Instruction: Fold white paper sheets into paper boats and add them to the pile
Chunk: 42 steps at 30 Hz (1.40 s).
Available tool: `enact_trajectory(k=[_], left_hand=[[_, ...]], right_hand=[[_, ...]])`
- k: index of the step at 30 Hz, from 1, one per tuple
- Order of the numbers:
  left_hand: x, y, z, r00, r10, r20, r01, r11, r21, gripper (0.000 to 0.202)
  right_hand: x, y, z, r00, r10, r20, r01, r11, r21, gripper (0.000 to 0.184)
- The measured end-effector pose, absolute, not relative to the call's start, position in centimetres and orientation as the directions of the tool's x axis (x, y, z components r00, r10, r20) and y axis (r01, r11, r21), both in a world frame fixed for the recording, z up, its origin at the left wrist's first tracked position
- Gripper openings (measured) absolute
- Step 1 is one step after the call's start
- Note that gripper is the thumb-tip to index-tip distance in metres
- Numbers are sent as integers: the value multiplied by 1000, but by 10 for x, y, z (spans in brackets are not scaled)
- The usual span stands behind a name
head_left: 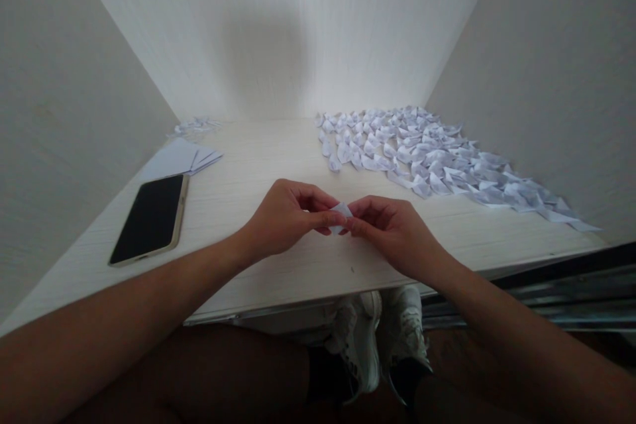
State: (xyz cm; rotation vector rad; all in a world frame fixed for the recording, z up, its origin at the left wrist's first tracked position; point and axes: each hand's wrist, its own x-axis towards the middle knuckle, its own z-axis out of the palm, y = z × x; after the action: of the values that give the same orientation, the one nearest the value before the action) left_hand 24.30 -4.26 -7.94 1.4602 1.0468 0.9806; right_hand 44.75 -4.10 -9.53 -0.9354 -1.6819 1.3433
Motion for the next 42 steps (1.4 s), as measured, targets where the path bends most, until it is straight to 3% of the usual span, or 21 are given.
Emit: enact_trajectory(k=[7,15,22,27,37,42], left_hand=[[244,-39,-84,342,939,-30,87,0,996,29],[248,-43,-85,311,950,29,98,-62,993,27],[246,-43,-89,284,957,60,196,-119,973,28],[245,-41,-91,285,952,113,149,-160,976,29],[246,-44,-87,315,920,231,204,-303,931,13],[246,-42,-89,298,927,226,149,-279,948,12]], right_hand=[[449,-38,-100,-426,901,81,96,134,-986,30],[443,-38,-100,-435,898,62,201,164,-966,29],[444,-36,-102,-455,890,29,96,81,-992,31],[445,-37,-98,-489,870,58,136,141,-981,27],[443,-40,-97,-530,840,113,222,266,-938,37],[443,-41,-96,-526,844,102,248,267,-931,38]])
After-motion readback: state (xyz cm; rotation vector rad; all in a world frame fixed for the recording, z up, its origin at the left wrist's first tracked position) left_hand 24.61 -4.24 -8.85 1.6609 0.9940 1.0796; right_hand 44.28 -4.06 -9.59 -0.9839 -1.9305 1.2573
